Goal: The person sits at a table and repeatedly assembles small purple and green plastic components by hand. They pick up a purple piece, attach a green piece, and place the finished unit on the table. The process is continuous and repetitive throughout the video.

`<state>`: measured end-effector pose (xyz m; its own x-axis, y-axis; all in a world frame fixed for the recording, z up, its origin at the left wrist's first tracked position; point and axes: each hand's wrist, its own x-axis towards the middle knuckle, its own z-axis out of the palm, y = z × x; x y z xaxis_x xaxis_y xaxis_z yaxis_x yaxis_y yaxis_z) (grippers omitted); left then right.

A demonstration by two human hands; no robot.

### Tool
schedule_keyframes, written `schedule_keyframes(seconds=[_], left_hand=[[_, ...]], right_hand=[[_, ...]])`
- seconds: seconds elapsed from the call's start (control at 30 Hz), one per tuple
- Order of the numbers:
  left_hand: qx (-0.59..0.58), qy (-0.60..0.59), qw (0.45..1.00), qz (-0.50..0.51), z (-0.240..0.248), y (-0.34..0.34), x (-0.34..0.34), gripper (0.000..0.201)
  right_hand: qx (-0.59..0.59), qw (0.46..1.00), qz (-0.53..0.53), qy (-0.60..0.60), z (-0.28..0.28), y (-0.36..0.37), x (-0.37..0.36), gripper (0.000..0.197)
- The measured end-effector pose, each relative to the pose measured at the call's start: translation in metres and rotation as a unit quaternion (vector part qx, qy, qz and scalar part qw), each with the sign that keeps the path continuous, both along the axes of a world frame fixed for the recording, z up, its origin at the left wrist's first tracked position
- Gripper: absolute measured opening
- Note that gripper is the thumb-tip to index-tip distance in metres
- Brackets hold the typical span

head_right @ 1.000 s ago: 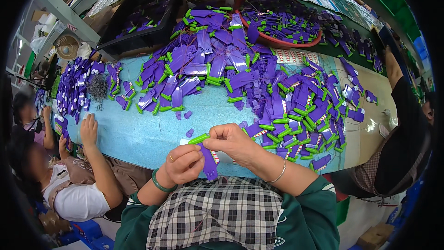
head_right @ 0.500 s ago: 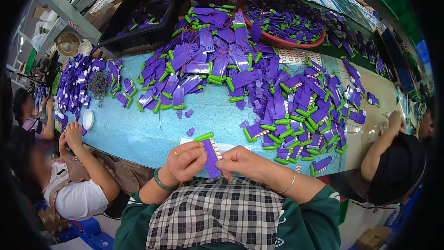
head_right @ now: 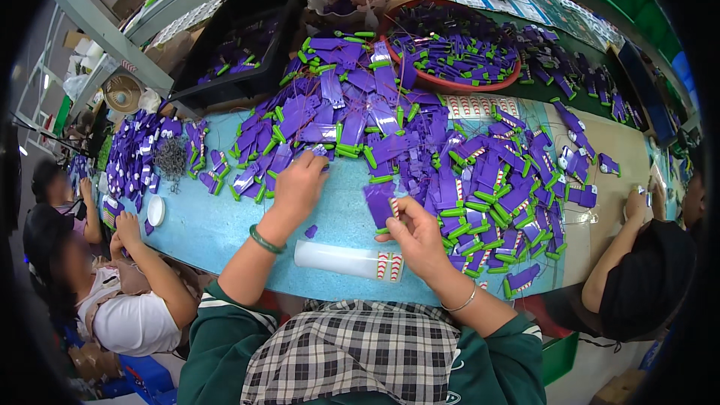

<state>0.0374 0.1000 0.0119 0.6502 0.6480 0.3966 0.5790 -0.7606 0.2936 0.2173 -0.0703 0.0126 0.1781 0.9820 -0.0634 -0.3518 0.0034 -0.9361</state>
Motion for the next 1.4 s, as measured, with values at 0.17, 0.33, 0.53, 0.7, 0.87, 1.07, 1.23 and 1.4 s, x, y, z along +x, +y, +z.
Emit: schedule_keyframes(seconds=[0.17, 0.33, 0.53, 0.7, 0.87, 1.07, 1.23, 1.4], left_hand=[[0.069, 0.021, 0.997, 0.016, -0.012, 0.016, -0.007, 0.020], [-0.343, -0.250, 0.905, -0.003, 0.012, -0.026, -0.026, 0.016], [-0.555, -0.466, 0.689, -0.027, 0.009, -0.088, -0.031, 0.016], [-0.564, -0.490, 0.664, -0.012, 0.001, -0.111, -0.035, 0.018], [-0.620, -0.407, 0.670, -0.038, -0.012, -0.118, -0.046, 0.018], [-0.645, -0.353, 0.677, -0.028, -0.002, -0.123, -0.043, 0.018], [-0.616, -0.463, 0.634, -0.060, 0.005, -0.118, -0.053, 0.016], [-0.513, -0.345, 0.781, -0.084, 0.034, -0.109, -0.072, 0.015]], right_hand=[[0.038, 0.985, 0.034, -0.163, 0.002, -0.007, -0.001, 0.034], [0.046, 0.982, -0.009, -0.186, 0.014, -0.001, -0.001, 0.042], [0.134, 0.920, -0.024, -0.367, 0.018, 0.005, -0.023, 0.050], [0.145, 0.894, -0.009, -0.424, 0.015, -0.002, -0.021, 0.050], [0.062, 0.862, 0.191, -0.465, 0.031, -0.003, 0.001, 0.045], [-0.001, 0.921, 0.230, -0.314, 0.025, 0.003, -0.018, 0.037], [0.005, 0.966, 0.258, -0.032, 0.020, 0.010, -0.038, 0.041], [0.144, 0.903, 0.303, -0.269, 0.038, 0.044, -0.026, 0.029]])
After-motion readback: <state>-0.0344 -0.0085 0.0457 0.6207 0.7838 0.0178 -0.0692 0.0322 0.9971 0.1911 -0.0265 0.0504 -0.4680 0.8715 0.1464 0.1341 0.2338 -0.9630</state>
